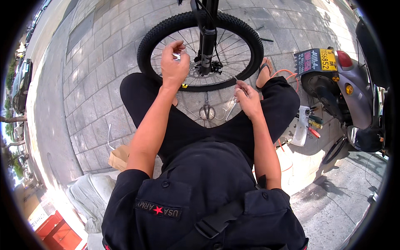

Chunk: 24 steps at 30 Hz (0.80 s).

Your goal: The person sits on the sidewalk and works on the front wheel of a bicycle. They use a wrench to tighten the axle nuts and adjust the wheel alignment within the fork. The person repeatedly spins the wheel to check for wobbles and makes fine adjustments to the axle nuts.

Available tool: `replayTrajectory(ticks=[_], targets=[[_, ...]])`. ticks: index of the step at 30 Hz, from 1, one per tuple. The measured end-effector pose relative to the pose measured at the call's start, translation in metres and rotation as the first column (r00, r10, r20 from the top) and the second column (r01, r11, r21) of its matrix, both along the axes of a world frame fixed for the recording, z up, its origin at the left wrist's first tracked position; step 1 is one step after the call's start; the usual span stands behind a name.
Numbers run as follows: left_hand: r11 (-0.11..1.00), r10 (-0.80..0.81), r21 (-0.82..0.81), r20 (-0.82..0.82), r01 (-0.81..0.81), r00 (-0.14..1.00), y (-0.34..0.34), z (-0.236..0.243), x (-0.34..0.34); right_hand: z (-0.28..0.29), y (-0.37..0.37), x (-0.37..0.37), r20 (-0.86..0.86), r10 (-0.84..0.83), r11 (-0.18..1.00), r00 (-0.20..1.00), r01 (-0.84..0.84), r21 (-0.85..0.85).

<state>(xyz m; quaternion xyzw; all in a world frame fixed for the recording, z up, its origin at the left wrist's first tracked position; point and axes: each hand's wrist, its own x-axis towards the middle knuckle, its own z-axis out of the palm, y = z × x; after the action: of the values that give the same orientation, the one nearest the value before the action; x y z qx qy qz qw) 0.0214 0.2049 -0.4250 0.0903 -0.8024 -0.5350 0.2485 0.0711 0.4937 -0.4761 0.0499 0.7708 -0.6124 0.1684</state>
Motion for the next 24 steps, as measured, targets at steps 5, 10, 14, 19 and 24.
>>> replayTrajectory(ticks=[5, 10, 14, 19, 24], targets=[[0.956, -0.210, -0.154, 0.236, 0.250, 0.949, 0.037, -0.068, 0.018, 0.009, -0.009, -0.019, 0.033, 0.025, 0.983, 0.999, -0.018, -0.183], [0.944, -0.194, -0.192, 0.338, 0.269, 0.921, 0.035, -0.082, -0.006, -0.014, -0.014, -0.042, 0.210, -0.244, 0.895, 0.947, 0.303, -0.328], [0.929, -0.116, -0.317, 0.234, 0.188, 0.965, 0.039, -0.083, -0.007, -0.006, -0.019, -0.049, 0.308, -0.246, 0.884, 0.919, 0.343, -0.318], [0.921, -0.127, 0.363, 0.625, -0.143, 0.770, 0.068, -0.103, 0.022, -0.016, -0.019, -0.060, 0.341, -0.224, 0.906, 0.913, 0.324, -0.273], [0.423, -0.522, 0.829, 0.553, -0.366, 0.650, 0.082, -0.111, 0.012, -0.014, -0.029, -0.070, 0.228, -0.230, 0.927, 0.946, 0.284, -0.244]])
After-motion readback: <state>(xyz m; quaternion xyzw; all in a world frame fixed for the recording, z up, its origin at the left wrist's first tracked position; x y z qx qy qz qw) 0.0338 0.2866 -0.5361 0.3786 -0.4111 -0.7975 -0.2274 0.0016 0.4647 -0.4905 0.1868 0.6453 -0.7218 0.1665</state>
